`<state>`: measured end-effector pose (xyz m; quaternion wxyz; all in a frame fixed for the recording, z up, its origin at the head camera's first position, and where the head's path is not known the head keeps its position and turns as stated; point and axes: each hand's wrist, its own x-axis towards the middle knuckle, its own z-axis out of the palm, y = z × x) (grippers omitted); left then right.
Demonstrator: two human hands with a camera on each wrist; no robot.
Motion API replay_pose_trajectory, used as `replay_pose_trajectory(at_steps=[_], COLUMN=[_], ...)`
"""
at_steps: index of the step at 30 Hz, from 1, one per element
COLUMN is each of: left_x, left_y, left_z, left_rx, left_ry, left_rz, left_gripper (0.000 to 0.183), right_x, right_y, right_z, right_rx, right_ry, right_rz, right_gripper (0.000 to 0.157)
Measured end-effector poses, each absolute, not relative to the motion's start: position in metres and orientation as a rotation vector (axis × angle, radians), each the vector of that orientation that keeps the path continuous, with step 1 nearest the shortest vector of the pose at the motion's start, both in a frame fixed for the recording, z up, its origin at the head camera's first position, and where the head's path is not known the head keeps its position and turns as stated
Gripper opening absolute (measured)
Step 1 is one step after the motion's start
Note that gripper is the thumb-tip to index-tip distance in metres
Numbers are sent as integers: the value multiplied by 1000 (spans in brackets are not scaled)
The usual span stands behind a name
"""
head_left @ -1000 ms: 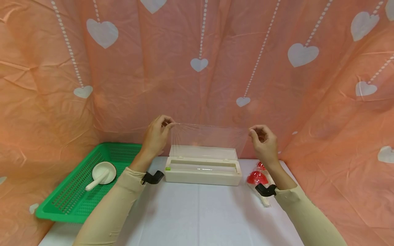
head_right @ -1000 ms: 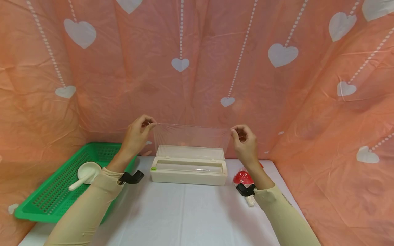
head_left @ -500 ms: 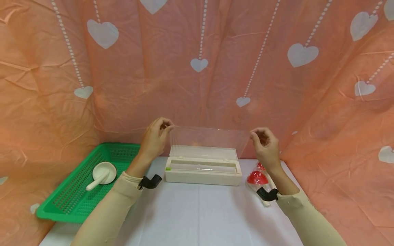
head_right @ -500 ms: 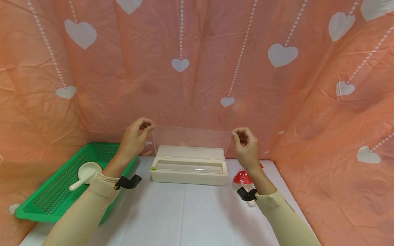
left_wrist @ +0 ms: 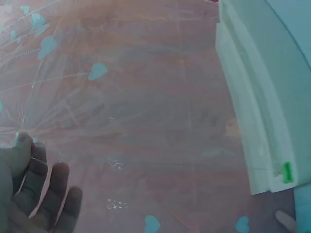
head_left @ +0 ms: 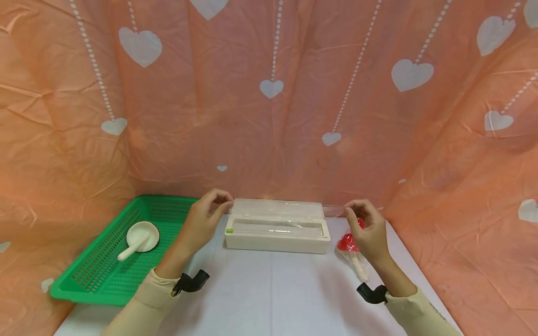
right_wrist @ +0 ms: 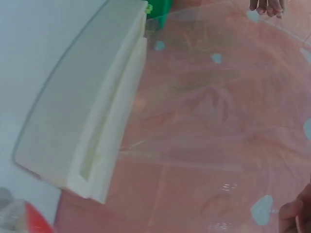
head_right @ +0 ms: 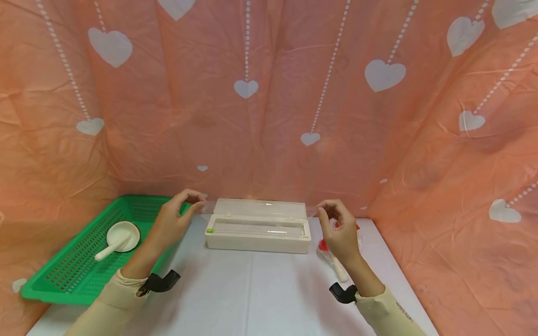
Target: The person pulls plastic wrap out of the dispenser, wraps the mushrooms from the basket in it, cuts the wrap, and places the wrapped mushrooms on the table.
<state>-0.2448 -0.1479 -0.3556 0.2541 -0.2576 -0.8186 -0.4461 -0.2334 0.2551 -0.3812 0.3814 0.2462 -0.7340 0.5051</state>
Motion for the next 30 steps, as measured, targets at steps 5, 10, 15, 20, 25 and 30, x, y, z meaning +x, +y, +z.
replay_pose_trajectory(at_steps=[5, 10, 15, 20, 25, 30], left_x=[-234, -228, -223, -217, -214, -215], left_y=[-152, -155, -157, -160, -163, -167], left_z=[-373, -393, -411, -428, -450, -475], left_rx=[-826, -998, -1083, -1140, -1249, -1394], left_ry=[-2221, -2237, -2259, -2294, -2313, -2368], left_rz=[-1235, -1295, -1286, -1277, -1270, -1212], left_gripper=[8, 12, 15, 14, 15, 11], right_x=[-225, -219, -213, -210, -203, -196], right_y=[259, 264, 268, 272, 279, 286], right_z=[-401, -419, -437, -458, -480, -499], right_rx=[790, 910, 944, 1047, 1161, 1300], right_ry=[-1808, -1836, -1917, -1924, -2029, -2134], right_rz=[1299, 1279, 1212, 1184, 1112, 1114], right_gripper=[26, 28, 26, 46, 48, 44])
